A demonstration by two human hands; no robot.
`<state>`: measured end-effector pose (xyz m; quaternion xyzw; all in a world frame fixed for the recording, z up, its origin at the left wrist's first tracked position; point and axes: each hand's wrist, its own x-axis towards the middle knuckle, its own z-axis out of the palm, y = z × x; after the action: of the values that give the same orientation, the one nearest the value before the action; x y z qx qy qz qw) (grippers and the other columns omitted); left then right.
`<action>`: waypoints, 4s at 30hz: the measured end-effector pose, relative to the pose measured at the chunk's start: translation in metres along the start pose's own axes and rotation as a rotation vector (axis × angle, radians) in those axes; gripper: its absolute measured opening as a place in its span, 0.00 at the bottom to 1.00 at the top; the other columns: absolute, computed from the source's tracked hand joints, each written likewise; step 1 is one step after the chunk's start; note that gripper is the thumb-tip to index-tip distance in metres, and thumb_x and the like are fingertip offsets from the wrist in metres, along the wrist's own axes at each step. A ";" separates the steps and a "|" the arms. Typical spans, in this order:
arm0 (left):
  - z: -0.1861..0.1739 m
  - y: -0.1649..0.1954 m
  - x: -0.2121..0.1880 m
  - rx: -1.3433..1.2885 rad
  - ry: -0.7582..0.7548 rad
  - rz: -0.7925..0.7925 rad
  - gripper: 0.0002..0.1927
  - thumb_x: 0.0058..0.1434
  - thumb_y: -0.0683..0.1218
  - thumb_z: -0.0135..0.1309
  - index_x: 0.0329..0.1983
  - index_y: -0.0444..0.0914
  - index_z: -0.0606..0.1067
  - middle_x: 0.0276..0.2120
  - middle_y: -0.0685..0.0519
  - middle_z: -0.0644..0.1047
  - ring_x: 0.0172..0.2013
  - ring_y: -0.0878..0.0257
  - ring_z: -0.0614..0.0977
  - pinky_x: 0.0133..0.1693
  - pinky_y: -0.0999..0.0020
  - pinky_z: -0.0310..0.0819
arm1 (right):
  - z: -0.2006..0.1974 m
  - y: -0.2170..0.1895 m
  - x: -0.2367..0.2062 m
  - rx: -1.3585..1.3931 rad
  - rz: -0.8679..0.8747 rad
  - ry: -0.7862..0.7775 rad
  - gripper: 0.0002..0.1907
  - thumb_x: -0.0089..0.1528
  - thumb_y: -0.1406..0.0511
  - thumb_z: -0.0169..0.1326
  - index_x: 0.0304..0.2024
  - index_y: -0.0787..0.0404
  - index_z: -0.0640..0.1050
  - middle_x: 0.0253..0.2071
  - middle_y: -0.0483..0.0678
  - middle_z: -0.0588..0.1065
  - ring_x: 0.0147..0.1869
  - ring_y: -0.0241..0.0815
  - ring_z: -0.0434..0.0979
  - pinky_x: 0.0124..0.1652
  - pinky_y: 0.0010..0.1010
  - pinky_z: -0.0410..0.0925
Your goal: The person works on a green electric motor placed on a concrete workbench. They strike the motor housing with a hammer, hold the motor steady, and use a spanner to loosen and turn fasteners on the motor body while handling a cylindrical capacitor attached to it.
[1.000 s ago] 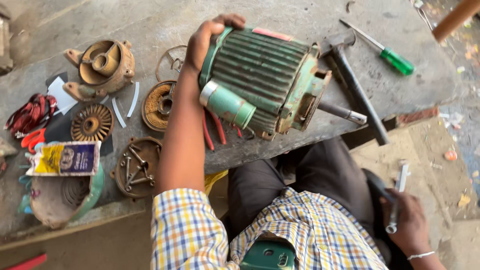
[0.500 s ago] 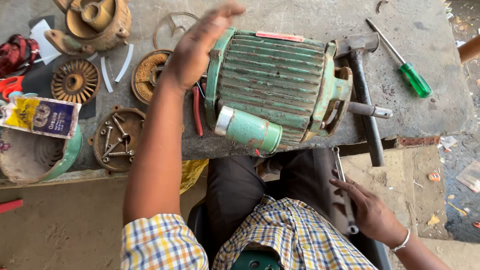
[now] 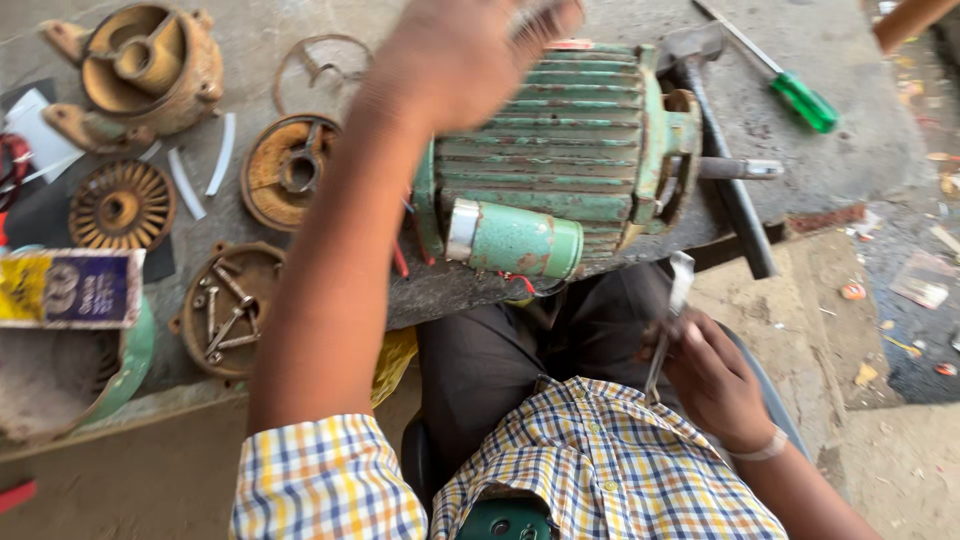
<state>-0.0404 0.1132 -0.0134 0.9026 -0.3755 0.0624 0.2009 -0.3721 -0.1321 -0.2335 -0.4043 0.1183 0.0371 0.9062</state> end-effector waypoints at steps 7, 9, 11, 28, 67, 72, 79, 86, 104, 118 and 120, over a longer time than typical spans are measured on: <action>-0.004 0.040 -0.009 0.232 -0.072 -0.180 0.32 0.69 0.73 0.35 0.59 0.51 0.77 0.47 0.44 0.80 0.48 0.38 0.80 0.48 0.43 0.74 | 0.027 0.020 0.057 -0.469 -0.219 0.050 0.20 0.71 0.69 0.44 0.64 0.56 0.59 0.30 0.42 0.65 0.27 0.29 0.58 0.26 0.21 0.56; -0.008 0.044 -0.010 0.222 -0.061 -0.201 0.32 0.67 0.73 0.37 0.58 0.53 0.78 0.47 0.45 0.81 0.48 0.38 0.79 0.47 0.43 0.74 | 0.033 0.019 0.061 -0.592 -0.282 0.007 0.24 0.73 0.69 0.42 0.71 0.54 0.57 0.28 0.41 0.64 0.27 0.29 0.59 0.28 0.22 0.60; -0.010 0.045 -0.010 0.220 -0.030 -0.206 0.31 0.66 0.74 0.38 0.57 0.54 0.79 0.48 0.46 0.81 0.48 0.37 0.79 0.46 0.43 0.74 | 0.039 0.017 0.063 -0.653 -0.307 -0.003 0.24 0.73 0.69 0.41 0.72 0.55 0.57 0.27 0.41 0.64 0.27 0.29 0.60 0.29 0.22 0.61; 0.002 0.036 -0.011 0.228 0.069 -0.177 0.31 0.65 0.75 0.41 0.55 0.54 0.80 0.45 0.45 0.81 0.45 0.39 0.80 0.45 0.43 0.75 | 0.045 0.035 0.089 -0.737 -0.445 0.043 0.17 0.75 0.67 0.44 0.65 0.60 0.59 0.36 0.47 0.77 0.34 0.31 0.71 0.35 0.22 0.67; 0.013 0.029 -0.015 0.257 0.161 -0.085 0.31 0.69 0.73 0.41 0.53 0.49 0.81 0.43 0.44 0.81 0.44 0.46 0.83 0.48 0.46 0.72 | 0.066 -0.043 0.076 -0.565 0.121 0.084 0.19 0.65 0.67 0.52 0.58 0.64 0.68 0.24 0.42 0.72 0.22 0.30 0.69 0.22 0.25 0.61; 0.013 0.028 -0.015 0.256 0.159 -0.104 0.31 0.69 0.73 0.41 0.54 0.49 0.80 0.44 0.44 0.81 0.44 0.47 0.83 0.49 0.46 0.72 | 0.069 -0.044 0.076 -0.877 -0.029 0.177 0.20 0.65 0.68 0.50 0.60 0.61 0.65 0.20 0.47 0.69 0.18 0.35 0.67 0.20 0.26 0.61; 0.015 0.027 -0.015 0.235 0.212 -0.064 0.31 0.69 0.72 0.42 0.54 0.47 0.81 0.45 0.44 0.81 0.44 0.46 0.83 0.47 0.46 0.72 | 0.049 0.011 0.077 -1.122 -0.610 0.055 0.22 0.70 0.71 0.50 0.65 0.66 0.62 0.34 0.48 0.78 0.31 0.33 0.75 0.32 0.24 0.68; 0.010 0.031 -0.012 0.249 0.095 -0.139 0.31 0.67 0.73 0.40 0.54 0.51 0.80 0.39 0.46 0.83 0.41 0.49 0.83 0.51 0.51 0.69 | 0.063 0.012 0.077 -1.224 -0.542 0.188 0.21 0.67 0.68 0.56 0.61 0.64 0.68 0.29 0.51 0.76 0.28 0.37 0.72 0.30 0.28 0.66; 0.014 0.027 -0.013 0.290 0.157 -0.091 0.31 0.68 0.73 0.40 0.53 0.51 0.81 0.37 0.45 0.83 0.39 0.50 0.83 0.49 0.50 0.70 | 0.051 0.009 0.078 -1.527 -0.824 0.218 0.21 0.61 0.69 0.60 0.57 0.63 0.74 0.28 0.52 0.77 0.27 0.47 0.76 0.29 0.37 0.69; 0.013 0.029 -0.014 0.243 0.141 -0.102 0.29 0.68 0.73 0.42 0.54 0.51 0.81 0.39 0.46 0.83 0.41 0.49 0.83 0.51 0.50 0.70 | 0.057 -0.042 0.076 -0.390 0.138 0.018 0.19 0.64 0.67 0.54 0.56 0.63 0.68 0.27 0.45 0.74 0.22 0.35 0.72 0.19 0.27 0.64; 0.013 0.029 -0.014 0.249 0.155 -0.104 0.29 0.68 0.73 0.42 0.53 0.52 0.81 0.39 0.46 0.83 0.42 0.49 0.83 0.51 0.49 0.70 | 0.057 -0.047 0.076 -0.394 0.144 0.033 0.19 0.65 0.67 0.54 0.57 0.62 0.68 0.25 0.44 0.72 0.21 0.33 0.69 0.19 0.25 0.62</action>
<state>-0.0708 0.0986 -0.0194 0.9312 -0.3010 0.1676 0.1189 -0.2800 -0.1238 -0.1814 -0.5650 0.1524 0.1175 0.8024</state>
